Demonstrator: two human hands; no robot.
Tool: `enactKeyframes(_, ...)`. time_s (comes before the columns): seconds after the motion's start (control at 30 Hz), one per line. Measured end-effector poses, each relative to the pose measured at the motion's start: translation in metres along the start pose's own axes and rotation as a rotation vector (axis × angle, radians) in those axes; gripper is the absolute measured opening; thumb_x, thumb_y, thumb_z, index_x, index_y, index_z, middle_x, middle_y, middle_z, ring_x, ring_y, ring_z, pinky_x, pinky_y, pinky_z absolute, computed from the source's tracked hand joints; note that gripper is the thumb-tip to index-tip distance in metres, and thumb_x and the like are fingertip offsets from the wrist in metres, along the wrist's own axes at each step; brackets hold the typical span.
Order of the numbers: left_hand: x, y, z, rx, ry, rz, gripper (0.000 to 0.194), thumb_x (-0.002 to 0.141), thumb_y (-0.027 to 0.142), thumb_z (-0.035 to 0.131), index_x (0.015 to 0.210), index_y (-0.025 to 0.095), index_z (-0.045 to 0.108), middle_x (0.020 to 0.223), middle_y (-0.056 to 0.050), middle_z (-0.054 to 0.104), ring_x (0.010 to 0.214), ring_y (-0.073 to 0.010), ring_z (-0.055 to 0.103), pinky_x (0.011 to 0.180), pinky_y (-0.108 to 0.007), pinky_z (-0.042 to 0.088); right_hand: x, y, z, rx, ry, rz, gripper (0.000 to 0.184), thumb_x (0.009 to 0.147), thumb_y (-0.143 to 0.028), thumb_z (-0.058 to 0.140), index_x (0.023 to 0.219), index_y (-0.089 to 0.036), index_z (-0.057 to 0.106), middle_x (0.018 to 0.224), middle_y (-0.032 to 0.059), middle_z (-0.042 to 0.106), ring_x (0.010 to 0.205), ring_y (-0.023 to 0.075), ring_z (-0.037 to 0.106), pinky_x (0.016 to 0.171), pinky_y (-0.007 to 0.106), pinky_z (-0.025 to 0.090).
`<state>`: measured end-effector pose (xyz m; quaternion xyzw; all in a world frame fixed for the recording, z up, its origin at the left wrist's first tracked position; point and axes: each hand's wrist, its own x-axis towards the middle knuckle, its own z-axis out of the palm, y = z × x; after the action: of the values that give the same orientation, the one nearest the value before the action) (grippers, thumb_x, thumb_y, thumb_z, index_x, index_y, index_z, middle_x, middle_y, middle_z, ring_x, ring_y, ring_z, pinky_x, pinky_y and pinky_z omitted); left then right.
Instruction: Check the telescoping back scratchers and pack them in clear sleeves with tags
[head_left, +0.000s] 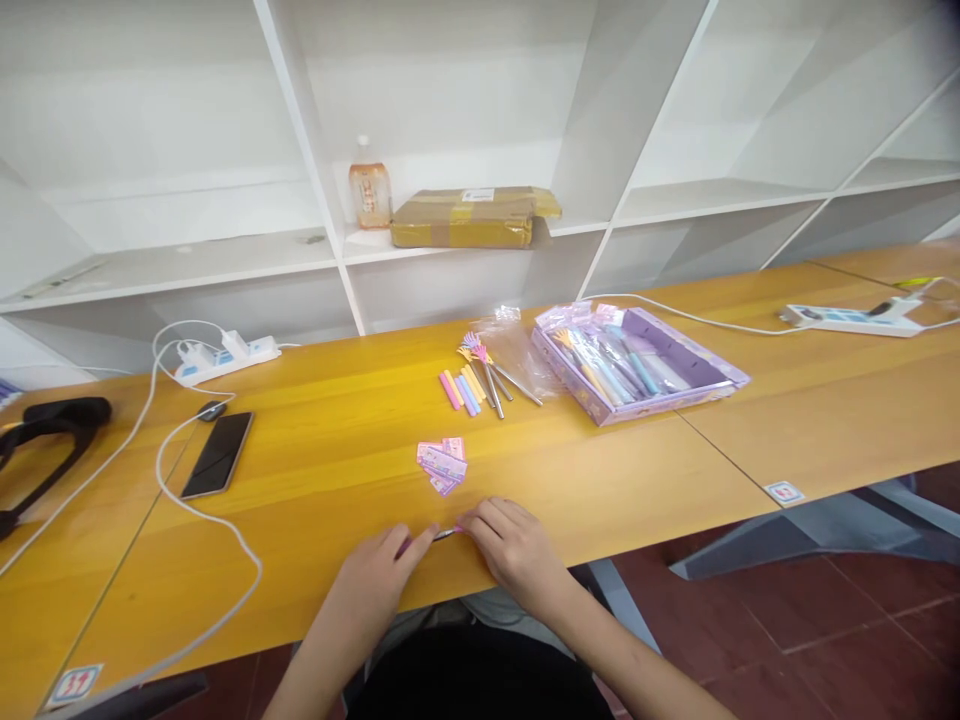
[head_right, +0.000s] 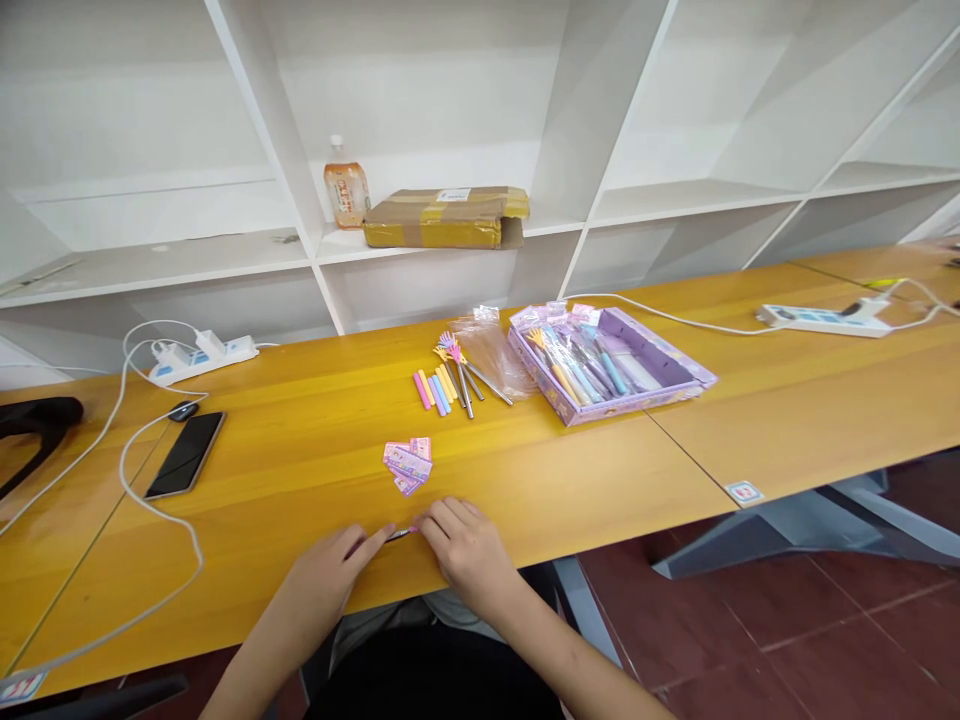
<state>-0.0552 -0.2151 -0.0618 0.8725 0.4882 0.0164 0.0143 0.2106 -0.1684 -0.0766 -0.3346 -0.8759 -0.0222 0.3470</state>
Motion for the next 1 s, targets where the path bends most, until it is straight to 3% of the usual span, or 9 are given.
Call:
enactKeyframes(0.13, 0.003, -0.001, 0.008, -0.052, 0.001, 0.015, 0.080, 0.093, -0.002, 0.044, 0.164, 0.033, 0.043, 0.104, -0.006, 0.070, 0.080, -0.0196, 0.068, 0.074, -0.027, 0.056, 0.003, -0.001, -0.007, -0.019, -0.036, -0.009, 0.015, 0.108, -0.013, 0.055, 0.104, -0.020, 0.068, 0.088, 0.0043, 0.067, 0.078, 0.0202, 0.056, 0.073, 0.034, 0.041)
enactKeyframes(0.23, -0.003, -0.022, 0.006, -0.086, -0.003, 0.022, 0.080, 0.093, -0.002, 0.041, 0.164, 0.036, 0.045, 0.107, -0.006, 0.071, 0.081, -0.0191, 0.069, 0.077, -0.027, 0.058, -0.001, 0.016, -0.017, -0.049, -0.048, -0.017, 0.018, 0.108, -0.013, 0.053, 0.102, -0.021, 0.068, 0.086, 0.0038, 0.067, 0.079, 0.0207, 0.057, 0.079, 0.036, 0.045)
enactKeyframes(0.37, -0.036, -0.082, -0.009, -0.148, -0.010, -0.075, 0.078, 0.093, 0.000, 0.037, 0.159, 0.038, 0.053, 0.116, -0.006, 0.074, 0.089, -0.0190, 0.074, 0.084, -0.029, 0.061, -0.032, 0.091, -0.060, -0.163, -0.028, 0.030, 0.021, 0.108, -0.011, 0.051, 0.109, -0.022, 0.068, 0.100, 0.0067, 0.074, 0.094, 0.0230, 0.065, 0.100, 0.042, 0.047)
enactKeyframes(0.47, -0.068, -0.121, -0.020, -0.150, 0.045, -0.147, 0.061, 0.100, 0.012, 0.039, 0.149, 0.037, 0.065, 0.127, -0.006, 0.076, 0.102, -0.0232, 0.077, 0.090, -0.032, 0.063, -0.073, 0.160, -0.099, -0.343, 0.086, 0.137, 0.006, 0.105, -0.024, 0.063, 0.104, -0.023, 0.070, 0.099, 0.0078, 0.075, 0.094, 0.0252, 0.068, 0.094, 0.041, 0.050)
enactKeyframes(0.57, -0.086, -0.134, -0.025, -0.187, 0.038, -0.147, 0.055, 0.104, 0.018, 0.038, 0.146, 0.036, 0.069, 0.120, -0.006, 0.080, 0.100, -0.0217, 0.078, 0.086, -0.028, 0.064, -0.107, 0.197, -0.116, -0.353, 0.007, 0.170, 0.013, 0.107, -0.025, 0.059, 0.102, -0.023, 0.071, 0.095, 0.0071, 0.074, 0.086, 0.0237, 0.069, 0.082, 0.038, 0.052)
enactKeyframes(0.73, -0.088, -0.128, -0.029, -0.217, 0.055, -0.154, 0.046, 0.108, 0.028, 0.043, 0.142, 0.039, 0.072, 0.130, -0.002, 0.079, 0.113, -0.0214, 0.077, 0.097, -0.029, 0.063, -0.118, 0.189, -0.104, -0.264, 0.045, 0.283, 0.011, 0.107, -0.026, 0.059, 0.106, -0.023, 0.070, 0.103, 0.0084, 0.074, 0.094, 0.0243, 0.072, 0.083, 0.036, 0.057)
enactKeyframes(1.0, -0.086, -0.127, -0.031, -0.234, 0.026, -0.205, 0.047, 0.107, 0.031, 0.041, 0.144, 0.038, 0.071, 0.124, 0.000, 0.081, 0.108, -0.0192, 0.077, 0.093, -0.024, 0.063, -0.120, 0.192, -0.098, -0.156, 0.084, 0.345, 0.011, 0.108, -0.031, 0.060, 0.105, -0.025, 0.068, 0.102, 0.0081, 0.071, 0.096, 0.0254, 0.072, 0.083, 0.038, 0.058)
